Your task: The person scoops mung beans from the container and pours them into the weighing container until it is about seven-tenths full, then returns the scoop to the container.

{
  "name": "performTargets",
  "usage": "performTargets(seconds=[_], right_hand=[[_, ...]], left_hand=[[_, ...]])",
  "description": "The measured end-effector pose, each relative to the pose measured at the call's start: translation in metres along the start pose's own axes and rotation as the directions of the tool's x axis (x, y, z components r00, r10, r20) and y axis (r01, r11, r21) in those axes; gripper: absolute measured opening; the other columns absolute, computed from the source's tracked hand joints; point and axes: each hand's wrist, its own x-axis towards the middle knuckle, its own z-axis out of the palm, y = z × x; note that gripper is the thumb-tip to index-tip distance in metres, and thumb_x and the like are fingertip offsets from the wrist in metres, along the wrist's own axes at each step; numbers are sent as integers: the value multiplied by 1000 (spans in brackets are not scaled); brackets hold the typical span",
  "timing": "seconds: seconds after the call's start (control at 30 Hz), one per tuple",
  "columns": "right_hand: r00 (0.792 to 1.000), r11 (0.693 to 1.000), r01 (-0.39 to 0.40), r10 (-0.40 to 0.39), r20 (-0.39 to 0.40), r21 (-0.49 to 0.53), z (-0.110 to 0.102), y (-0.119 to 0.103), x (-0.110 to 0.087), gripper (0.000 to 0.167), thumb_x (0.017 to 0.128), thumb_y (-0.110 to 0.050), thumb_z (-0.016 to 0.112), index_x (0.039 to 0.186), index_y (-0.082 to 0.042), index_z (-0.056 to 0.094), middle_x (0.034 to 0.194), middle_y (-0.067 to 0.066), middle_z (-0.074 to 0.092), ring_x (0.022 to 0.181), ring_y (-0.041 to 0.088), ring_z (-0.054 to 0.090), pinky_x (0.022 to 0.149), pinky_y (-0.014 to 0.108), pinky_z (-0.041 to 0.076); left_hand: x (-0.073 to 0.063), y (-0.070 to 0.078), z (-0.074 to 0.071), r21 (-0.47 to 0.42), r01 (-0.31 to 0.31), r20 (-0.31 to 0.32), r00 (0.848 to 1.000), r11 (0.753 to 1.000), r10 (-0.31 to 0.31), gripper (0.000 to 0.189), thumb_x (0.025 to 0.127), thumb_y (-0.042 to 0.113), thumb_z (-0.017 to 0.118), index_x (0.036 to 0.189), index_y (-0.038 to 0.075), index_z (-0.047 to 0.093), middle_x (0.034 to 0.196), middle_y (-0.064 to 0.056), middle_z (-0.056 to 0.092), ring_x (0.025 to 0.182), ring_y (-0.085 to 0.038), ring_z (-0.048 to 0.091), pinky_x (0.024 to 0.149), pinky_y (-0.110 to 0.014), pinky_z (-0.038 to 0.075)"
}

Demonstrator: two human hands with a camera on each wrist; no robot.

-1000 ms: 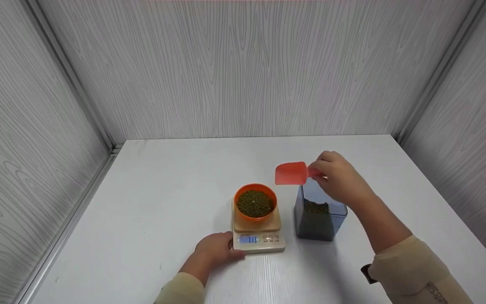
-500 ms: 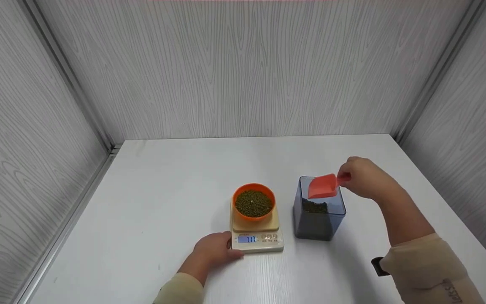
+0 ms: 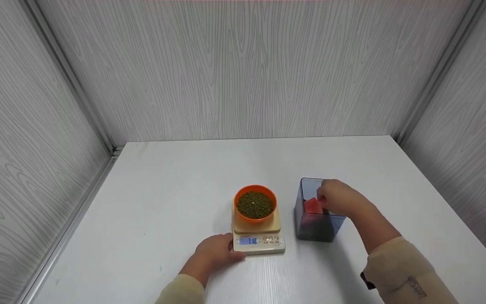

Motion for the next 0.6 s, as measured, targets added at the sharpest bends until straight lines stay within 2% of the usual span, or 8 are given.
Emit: performTargets(seconds=[0.17, 0.33, 0.43, 0.5, 0.6], right_hand=[[1000, 999, -13, 14, 10, -50, 7, 2, 4, 6, 80, -1, 61, 80, -4, 66, 75, 4, 51, 71, 18, 46, 67, 35, 46], [998, 998, -18, 21, 51, -54, 8, 6, 3, 8, 81, -4, 62, 88, -3, 66, 80, 7, 53, 75, 21, 50, 73, 38, 47], [998, 999, -25, 26, 59, -21, 3, 9, 1, 24, 82, -9, 64, 105, -3, 63, 98, 14, 57, 92, 29, 54, 84, 44, 45], [999, 999, -40, 40, 37, -7, -3, 11, 1, 41, 82, -12, 66, 120, -3, 55, 112, 19, 53, 105, 34, 51, 89, 48, 41], [995, 996, -94, 93, -32, -7, -17, 12, 3, 61, 83, -20, 67, 136, -8, 38, 126, 21, 43, 119, 38, 40, 93, 51, 37]], left_hand=[[2, 1, -1, -8, -4, 12, 1000, 1000, 4, 48, 76, 54, 64, 103, 15, 59, 97, -5, 63, 98, -28, 57, 87, -45, 41], [1, 6, -7, -48, 37, 83, 996, 998, -33, 45, 77, 56, 62, 98, 16, 58, 97, -3, 61, 98, -27, 56, 89, -46, 40], [0, 8, -15, -47, 65, 137, 989, 997, -58, 40, 76, 55, 63, 88, 17, 57, 88, -1, 58, 86, -22, 54, 81, -43, 42], [0, 11, -24, -11, 78, 161, 984, 997, -76, 39, 77, 54, 64, 83, 16, 56, 81, 0, 56, 78, -19, 51, 75, -41, 42], [2, 14, -46, 85, 95, 137, 985, 992, -106, 42, 78, 53, 62, 86, 13, 58, 81, -3, 57, 78, -20, 52, 72, -40, 43]])
